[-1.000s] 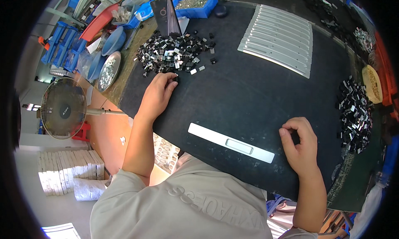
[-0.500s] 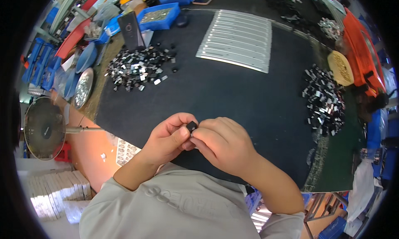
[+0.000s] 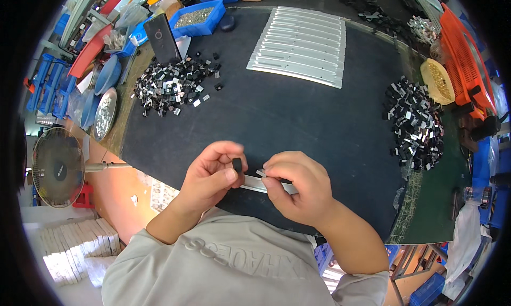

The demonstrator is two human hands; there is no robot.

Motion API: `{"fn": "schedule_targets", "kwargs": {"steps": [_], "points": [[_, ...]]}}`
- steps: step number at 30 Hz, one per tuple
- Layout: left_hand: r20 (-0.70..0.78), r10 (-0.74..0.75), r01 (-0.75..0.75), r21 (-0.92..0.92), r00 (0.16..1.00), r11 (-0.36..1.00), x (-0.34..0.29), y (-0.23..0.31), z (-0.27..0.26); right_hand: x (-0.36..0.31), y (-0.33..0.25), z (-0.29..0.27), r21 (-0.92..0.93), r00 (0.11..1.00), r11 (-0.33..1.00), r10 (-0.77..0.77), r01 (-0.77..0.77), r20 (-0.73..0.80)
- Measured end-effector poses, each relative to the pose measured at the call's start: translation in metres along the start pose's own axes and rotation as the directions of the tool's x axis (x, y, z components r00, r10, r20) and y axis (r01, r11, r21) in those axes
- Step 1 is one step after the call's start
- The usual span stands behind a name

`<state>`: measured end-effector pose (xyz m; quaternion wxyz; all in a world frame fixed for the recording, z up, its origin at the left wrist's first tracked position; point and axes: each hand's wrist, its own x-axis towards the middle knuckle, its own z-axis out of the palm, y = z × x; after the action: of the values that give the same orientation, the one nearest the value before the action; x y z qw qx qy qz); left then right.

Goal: The person assembles small plastic components onto metal brackets by hand at a workstation.

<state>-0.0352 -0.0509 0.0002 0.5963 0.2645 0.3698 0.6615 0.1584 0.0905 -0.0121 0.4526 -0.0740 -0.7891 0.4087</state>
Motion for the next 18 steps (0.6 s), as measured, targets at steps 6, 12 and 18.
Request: {"fn": "schedule_targets", "kwargs": {"steps": [6,12,18], "points": [[-0.015,-0.082,0.082,-0.002,0.997,0.997,-0.009,0.005,-0.001,0.000,0.002,0.002,-0.038,0.996,0.996,-0.086,0.086,0.016],[-0.068,-0.036,0.035,-0.011,0.997,0.999,-0.008,-0.001,0.001,0.001,-0.001,0.004,-0.113,0.980,0.973,-0.194,0.199,0.055],[-0.085,-0.138,0.138,-0.006,0.987,0.990,-0.012,-0.001,0.008,-0.002,0.000,0.012,-0.143,0.956,0.945,-0.285,0.293,0.073]]}}
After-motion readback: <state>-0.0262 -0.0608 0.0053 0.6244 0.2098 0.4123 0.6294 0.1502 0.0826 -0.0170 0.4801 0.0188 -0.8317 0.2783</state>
